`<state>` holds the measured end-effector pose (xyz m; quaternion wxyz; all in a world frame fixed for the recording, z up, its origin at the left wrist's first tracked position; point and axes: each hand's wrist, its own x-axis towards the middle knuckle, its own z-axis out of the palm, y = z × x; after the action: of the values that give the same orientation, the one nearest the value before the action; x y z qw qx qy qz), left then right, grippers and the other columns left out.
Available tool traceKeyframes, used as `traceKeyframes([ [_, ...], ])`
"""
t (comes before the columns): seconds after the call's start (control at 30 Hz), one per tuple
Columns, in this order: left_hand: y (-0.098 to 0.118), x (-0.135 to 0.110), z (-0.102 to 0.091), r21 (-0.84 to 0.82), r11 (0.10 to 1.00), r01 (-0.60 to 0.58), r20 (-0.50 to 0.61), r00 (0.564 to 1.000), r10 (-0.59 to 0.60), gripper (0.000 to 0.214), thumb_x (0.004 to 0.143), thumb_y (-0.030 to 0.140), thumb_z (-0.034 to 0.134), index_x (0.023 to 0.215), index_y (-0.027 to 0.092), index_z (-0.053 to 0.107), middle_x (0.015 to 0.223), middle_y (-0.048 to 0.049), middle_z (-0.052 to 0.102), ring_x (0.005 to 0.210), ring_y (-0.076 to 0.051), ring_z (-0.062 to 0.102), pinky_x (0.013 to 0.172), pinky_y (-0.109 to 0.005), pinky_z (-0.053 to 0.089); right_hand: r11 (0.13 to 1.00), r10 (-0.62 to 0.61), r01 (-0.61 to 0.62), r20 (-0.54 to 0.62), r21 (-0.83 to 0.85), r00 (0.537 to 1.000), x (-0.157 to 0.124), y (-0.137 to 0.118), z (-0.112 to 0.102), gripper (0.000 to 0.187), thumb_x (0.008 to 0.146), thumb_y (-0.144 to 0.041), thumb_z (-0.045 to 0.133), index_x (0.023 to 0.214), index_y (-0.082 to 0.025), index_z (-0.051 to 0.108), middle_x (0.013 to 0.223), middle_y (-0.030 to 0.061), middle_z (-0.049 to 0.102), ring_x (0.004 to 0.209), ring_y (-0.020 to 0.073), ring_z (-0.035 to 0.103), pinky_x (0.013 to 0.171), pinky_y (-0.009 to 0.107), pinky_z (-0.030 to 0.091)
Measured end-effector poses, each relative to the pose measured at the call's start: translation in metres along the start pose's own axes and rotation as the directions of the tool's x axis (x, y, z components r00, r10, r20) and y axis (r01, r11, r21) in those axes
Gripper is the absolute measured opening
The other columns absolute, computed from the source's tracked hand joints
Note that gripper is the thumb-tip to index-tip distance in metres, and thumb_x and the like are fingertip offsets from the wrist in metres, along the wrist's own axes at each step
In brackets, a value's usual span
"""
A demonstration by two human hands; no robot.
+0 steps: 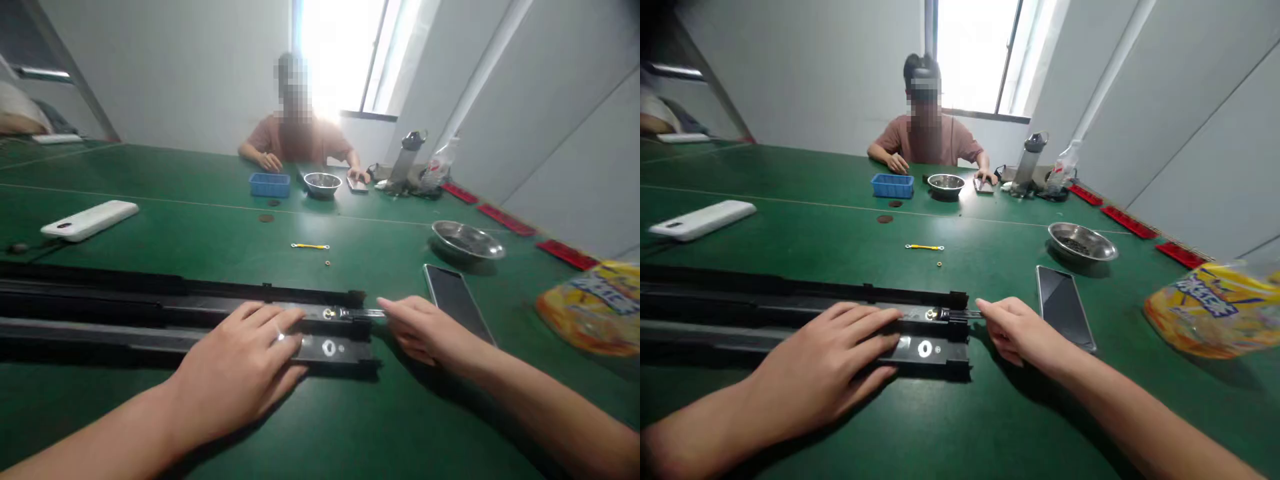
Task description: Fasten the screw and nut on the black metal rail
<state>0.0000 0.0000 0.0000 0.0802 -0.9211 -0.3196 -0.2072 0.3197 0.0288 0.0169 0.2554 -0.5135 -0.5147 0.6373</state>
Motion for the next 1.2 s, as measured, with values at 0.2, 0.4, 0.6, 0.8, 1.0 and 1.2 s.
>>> traceKeyframes([
  [0.2, -0.0021, -0.001, -0.0025, -0.008, 1.0, 0.01, 0.012, 1.0, -0.01, 0.024, 0.105, 0.04, 0.058, 0.115, 0.025, 0.074, 0.14, -0.0038, 0.07, 0.116, -0.027, 0.069, 0.1, -0.05, 0.051, 0.996, -0.09, 0.09, 0.008, -0.019, 0.996, 0.0005, 0.0074, 0.0016, 0.07, 0.093, -0.074, 0.065, 0.054, -0.025, 0.034, 0.045, -0.0086, 0.032, 0.037, 0.0074, 0.03, 0.039, 0.023, 0.025],
  [0.4, -0.0022, -0.0019, -0.0021, -0.012, 1.0, 0.018, 0.029, 0.999, -0.018, 0.023, 0.105, 0.041, 0.059, 0.112, 0.025, 0.074, 0.141, -0.0035, 0.07, 0.118, -0.027, 0.068, 0.102, -0.049, 0.051, 0.99, -0.124, 0.124, -0.01, -0.062, 0.992, -0.0011, 0.0057, 0.0007, 0.071, 0.093, -0.081, 0.06, 0.055, -0.025, 0.039, 0.047, -0.0072, 0.037, 0.04, 0.0089, 0.033, 0.044, 0.025, 0.032],
  [0.6, -0.0021, -0.0032, -0.0018, -0.008, 1.0, 0.012, 0.003, 1.0, -0.012, 0.023, 0.104, 0.039, 0.06, 0.115, 0.026, 0.075, 0.137, -0.0028, 0.071, 0.116, -0.026, 0.069, 0.101, -0.048, 0.052, 0.987, -0.117, 0.116, 0.0, -0.107, 0.993, 0.0007, 0.0074, 0.0015, 0.07, 0.095, -0.082, 0.056, 0.057, -0.024, 0.042, 0.048, -0.0069, 0.038, 0.041, 0.0093, 0.033, 0.045, 0.026, 0.03],
  [0.8, -0.002, -0.0006, -0.0016, -0.011, 1.0, 0.014, 0.007, 1.0, -0.014, 0.021, 0.105, 0.039, 0.059, 0.109, 0.025, 0.075, 0.138, -0.0033, 0.071, 0.116, -0.027, 0.068, 0.1, -0.048, 0.051, 0.983, -0.138, 0.136, -0.013, -0.125, 0.99, 0.0016, 0.0108, -0.0008, 0.07, 0.099, -0.078, 0.053, 0.056, -0.025, 0.041, 0.048, -0.0067, 0.037, 0.041, 0.0097, 0.033, 0.044, 0.027, 0.03],
  [1.0, -0.0026, -0.0001, -0.0034, -0.019, 1.0, 0.013, -0.004, 1.0, -0.013, 0.02, 0.104, 0.038, 0.061, 0.105, 0.025, 0.075, 0.136, -0.004, 0.073, 0.115, -0.027, 0.069, 0.1, -0.048, 0.052, 0.984, -0.136, 0.133, -0.017, -0.116, 0.991, 0.0021, 0.0115, -0.0024, 0.069, 0.099, -0.077, 0.055, 0.056, -0.024, 0.042, 0.047, -0.0069, 0.036, 0.04, 0.0095, 0.032, 0.044, 0.026, 0.028],
  [1.2, -0.0026, -0.0007, -0.0046, -0.041, 0.999, 0.013, -0.007, 1.0, -0.014, 0.021, 0.105, 0.038, 0.06, 0.104, 0.024, 0.076, 0.137, -0.0038, 0.072, 0.116, -0.026, 0.07, 0.1, -0.047, 0.053, 0.985, -0.136, 0.134, -0.018, -0.106, 0.991, 0.0011, 0.0103, -0.0027, 0.07, 0.097, -0.078, 0.056, 0.055, -0.024, 0.041, 0.047, -0.0067, 0.036, 0.04, 0.0094, 0.032, 0.043, 0.026, 0.028],
])
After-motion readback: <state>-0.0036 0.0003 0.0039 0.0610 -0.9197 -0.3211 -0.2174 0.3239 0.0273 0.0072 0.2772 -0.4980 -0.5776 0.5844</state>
